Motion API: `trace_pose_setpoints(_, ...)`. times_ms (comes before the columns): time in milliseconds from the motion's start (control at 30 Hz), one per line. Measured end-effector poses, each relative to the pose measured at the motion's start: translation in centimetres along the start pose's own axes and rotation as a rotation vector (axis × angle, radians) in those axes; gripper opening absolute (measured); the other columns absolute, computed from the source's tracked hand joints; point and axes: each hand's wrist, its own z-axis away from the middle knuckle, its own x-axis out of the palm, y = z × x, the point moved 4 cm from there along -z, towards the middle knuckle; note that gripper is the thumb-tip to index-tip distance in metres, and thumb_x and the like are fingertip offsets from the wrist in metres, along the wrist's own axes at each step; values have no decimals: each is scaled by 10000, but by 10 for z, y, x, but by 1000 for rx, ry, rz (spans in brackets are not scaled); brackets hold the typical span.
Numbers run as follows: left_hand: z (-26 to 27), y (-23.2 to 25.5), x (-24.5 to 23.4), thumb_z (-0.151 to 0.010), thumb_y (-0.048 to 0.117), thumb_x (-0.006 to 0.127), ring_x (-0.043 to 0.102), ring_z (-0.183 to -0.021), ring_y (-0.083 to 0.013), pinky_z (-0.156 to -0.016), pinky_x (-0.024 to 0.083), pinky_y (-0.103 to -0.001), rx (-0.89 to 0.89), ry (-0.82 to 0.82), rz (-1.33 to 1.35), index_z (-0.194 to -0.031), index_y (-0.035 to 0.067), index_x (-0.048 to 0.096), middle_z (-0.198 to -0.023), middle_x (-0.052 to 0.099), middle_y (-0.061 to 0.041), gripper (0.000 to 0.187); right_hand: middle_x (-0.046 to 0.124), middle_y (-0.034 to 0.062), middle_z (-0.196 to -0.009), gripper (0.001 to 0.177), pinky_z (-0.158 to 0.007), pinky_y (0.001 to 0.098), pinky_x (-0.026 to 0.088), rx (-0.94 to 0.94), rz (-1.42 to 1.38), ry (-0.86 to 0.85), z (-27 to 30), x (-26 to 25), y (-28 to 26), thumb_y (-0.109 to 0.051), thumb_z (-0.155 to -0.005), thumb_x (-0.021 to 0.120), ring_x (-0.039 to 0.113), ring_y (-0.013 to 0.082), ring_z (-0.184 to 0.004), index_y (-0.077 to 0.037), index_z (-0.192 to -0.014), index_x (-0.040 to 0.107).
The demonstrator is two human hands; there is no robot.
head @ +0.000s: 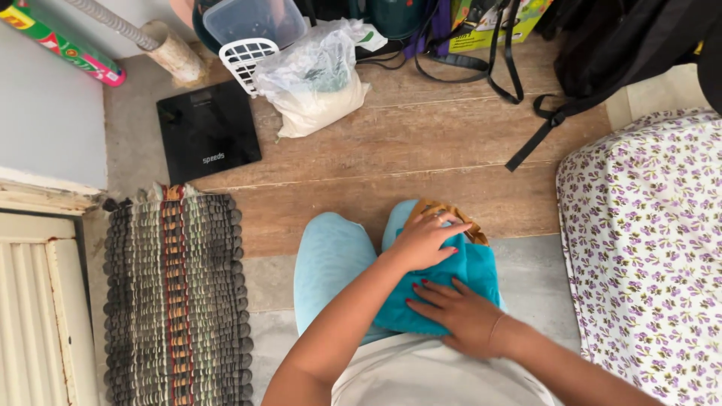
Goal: The person sits on the floor and folds three reusable shopping bags one by one. They first fold a teal bag, then a black bag, and finally a white bag with green handles, stacking each folded bag on their lap.
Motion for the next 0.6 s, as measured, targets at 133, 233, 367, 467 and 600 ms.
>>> trace_pose_setpoints(133,-22,-20,26,-902,270,740,646,-1215,-270,-1030,496,-429,-88,-201,-43,-1112,194,743,-1247,690,-31,223,175,76,-1692,872,-1198,598,107,56,50,13,2,4,-12,-195,-828,722,150,274,-1534,-209,-1574,272)
trace_pose_setpoints(233,-36,-35,39,-880,263,735,657,-1166,-269,-975,515,-417,-203,-262,-12,-1208,153,661,-1209,679,-43,354,175,71,-1720,875,-1189,611,88,60,75,28,3,8,-14,-192,-824,723,147,282,-1540,-213,-1572,271)
trace_pose_setpoints(367,-44,-28,26,-904,257,717,646,-1107,-285,-886,525,-426,-202,-322,-11,-985,168,691,-1203,628,-72,123,216,80,-1704,861,-1182,611,97,25,109,103,5,12,-15,-170,-806,724,171,289,-1531,-200,-1562,313)
trace_pose_setpoints(467,-50,-6,10,-960,243,654,690,-991,-276,-802,533,-433,-107,-235,122,-916,158,639,-1138,646,-57,97,239,85,-1695,851,-1186,615,99,-13,109,121,4,12,-14,-170,-801,730,193,285,-1511,-196,-1555,335)
trace_pose_setpoints(600,-55,13,30,-987,249,610,698,-867,-291,-695,520,-468,-54,-157,-32,-929,174,628,-1101,653,-47,96,254,98,-1683,850,-1187,617,112,-24,47,127,11,10,-19,-168,-804,745,207,290,-1511,-204,-1555,347)
